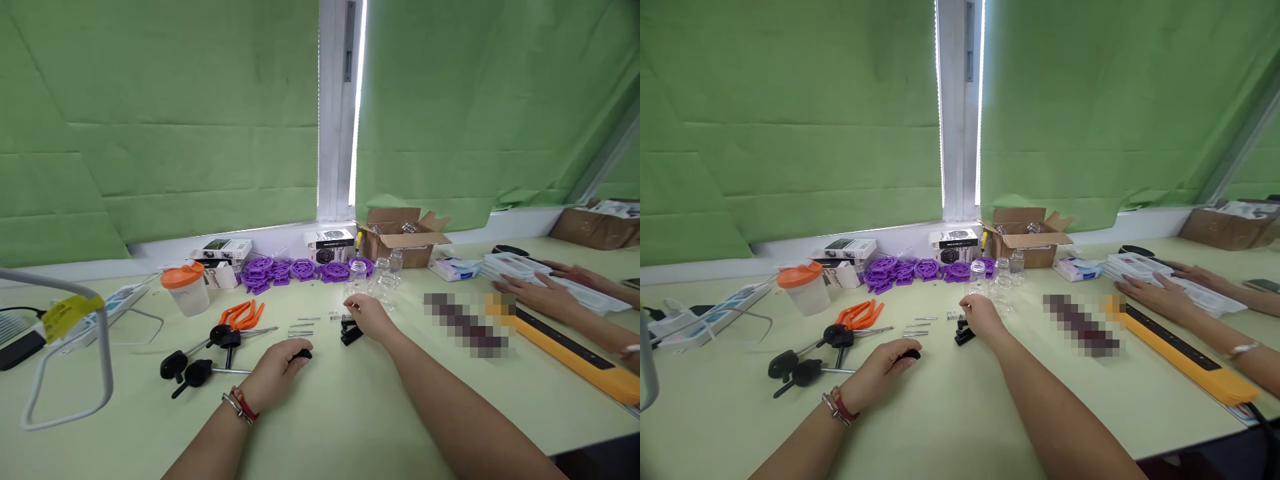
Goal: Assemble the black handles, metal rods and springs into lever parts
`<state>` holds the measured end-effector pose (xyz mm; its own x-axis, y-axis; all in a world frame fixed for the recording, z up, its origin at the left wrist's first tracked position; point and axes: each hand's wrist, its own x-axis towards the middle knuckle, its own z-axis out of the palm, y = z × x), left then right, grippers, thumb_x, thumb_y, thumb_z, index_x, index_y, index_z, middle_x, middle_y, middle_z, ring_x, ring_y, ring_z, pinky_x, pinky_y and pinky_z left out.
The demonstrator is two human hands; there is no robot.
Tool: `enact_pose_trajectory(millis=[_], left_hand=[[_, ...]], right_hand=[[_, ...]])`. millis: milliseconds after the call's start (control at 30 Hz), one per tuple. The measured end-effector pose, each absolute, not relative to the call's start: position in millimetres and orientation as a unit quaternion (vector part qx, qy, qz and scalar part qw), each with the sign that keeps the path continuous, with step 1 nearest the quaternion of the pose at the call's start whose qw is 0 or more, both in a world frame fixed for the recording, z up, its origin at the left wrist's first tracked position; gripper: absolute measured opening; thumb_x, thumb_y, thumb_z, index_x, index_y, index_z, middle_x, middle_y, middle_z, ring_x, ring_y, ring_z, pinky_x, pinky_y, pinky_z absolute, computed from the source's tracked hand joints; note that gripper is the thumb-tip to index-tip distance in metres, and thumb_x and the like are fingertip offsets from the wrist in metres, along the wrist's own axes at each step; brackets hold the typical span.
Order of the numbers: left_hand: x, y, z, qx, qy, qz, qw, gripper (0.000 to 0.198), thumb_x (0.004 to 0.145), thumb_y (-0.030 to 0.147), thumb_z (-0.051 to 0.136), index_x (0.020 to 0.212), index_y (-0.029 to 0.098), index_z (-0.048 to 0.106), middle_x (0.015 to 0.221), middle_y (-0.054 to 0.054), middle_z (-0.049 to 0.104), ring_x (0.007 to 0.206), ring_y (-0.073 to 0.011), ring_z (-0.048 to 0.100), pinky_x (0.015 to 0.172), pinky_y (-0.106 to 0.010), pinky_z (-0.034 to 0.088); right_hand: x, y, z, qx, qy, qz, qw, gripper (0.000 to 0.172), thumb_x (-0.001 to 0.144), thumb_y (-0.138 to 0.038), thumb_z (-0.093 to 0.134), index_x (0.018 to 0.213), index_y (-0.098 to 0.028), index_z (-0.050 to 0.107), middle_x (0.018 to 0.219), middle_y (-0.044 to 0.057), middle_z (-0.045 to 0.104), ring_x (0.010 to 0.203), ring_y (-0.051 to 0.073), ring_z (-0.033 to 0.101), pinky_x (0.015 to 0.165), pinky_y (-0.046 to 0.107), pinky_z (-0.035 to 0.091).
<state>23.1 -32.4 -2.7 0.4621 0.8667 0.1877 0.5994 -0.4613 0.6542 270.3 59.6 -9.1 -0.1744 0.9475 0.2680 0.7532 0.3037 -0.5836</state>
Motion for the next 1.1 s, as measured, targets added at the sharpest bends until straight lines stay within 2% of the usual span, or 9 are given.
enact_pose_trajectory(millis=[333,467,900,1100], left_hand=[[22.4,-31.9,-3.1,0.815,0.453,0.253,0.259,0.023,0.083,0.023,0.045,0.102,0.023,0.058,0.099,-0.003,0.064,0.089,-0.0166,0.057,0.08,-0.027,0.043],[22.4,-32.2,-2.5,0.815,0.455,0.245,0.262,0.023,0.083,0.022,0.045,0.102,0.023,0.058,0.098,-0.002,0.064,0.088,-0.0164,0.057,0.079,-0.027,0.043],[22.9,-34.1,-0.2,0.815,0.462,0.235,0.257,0.026,0.083,0.024,0.044,0.105,0.024,0.058,0.1,-0.002,0.064,0.09,-0.017,0.057,0.081,-0.027,0.043],[22.7,-33.3,-0.5,0.816,0.461,0.238,0.256,0.026,0.083,0.025,0.044,0.105,0.023,0.058,0.1,-0.004,0.064,0.09,-0.018,0.057,0.081,-0.028,0.044]], right_hand=[[257.4,107.4,-11.8,-0.555,-0.794,0.187,0.16,0.016,0.066,-0.009,0.059,0.074,-0.018,0.071,0.077,0.004,0.068,0.071,0.014,0.059,0.061,0.02,0.041],[255.6,115.4,-11.8,-0.551,-0.802,0.195,0.123,0.012,0.063,-0.012,0.064,0.07,-0.018,0.071,0.072,0.004,0.067,0.063,0.013,0.057,0.055,0.019,0.04],[254.6,120.7,-10.1,-0.543,-0.814,0.19,0.079,0.008,0.063,-0.017,0.068,0.071,-0.017,0.071,0.071,0.003,0.068,0.063,0.011,0.057,0.053,0.017,0.038],[250.8,120.3,-9.0,-0.539,-0.82,0.177,0.074,0.009,0.062,-0.014,0.068,0.069,-0.018,0.071,0.071,0.003,0.068,0.063,0.012,0.058,0.054,0.018,0.038]])
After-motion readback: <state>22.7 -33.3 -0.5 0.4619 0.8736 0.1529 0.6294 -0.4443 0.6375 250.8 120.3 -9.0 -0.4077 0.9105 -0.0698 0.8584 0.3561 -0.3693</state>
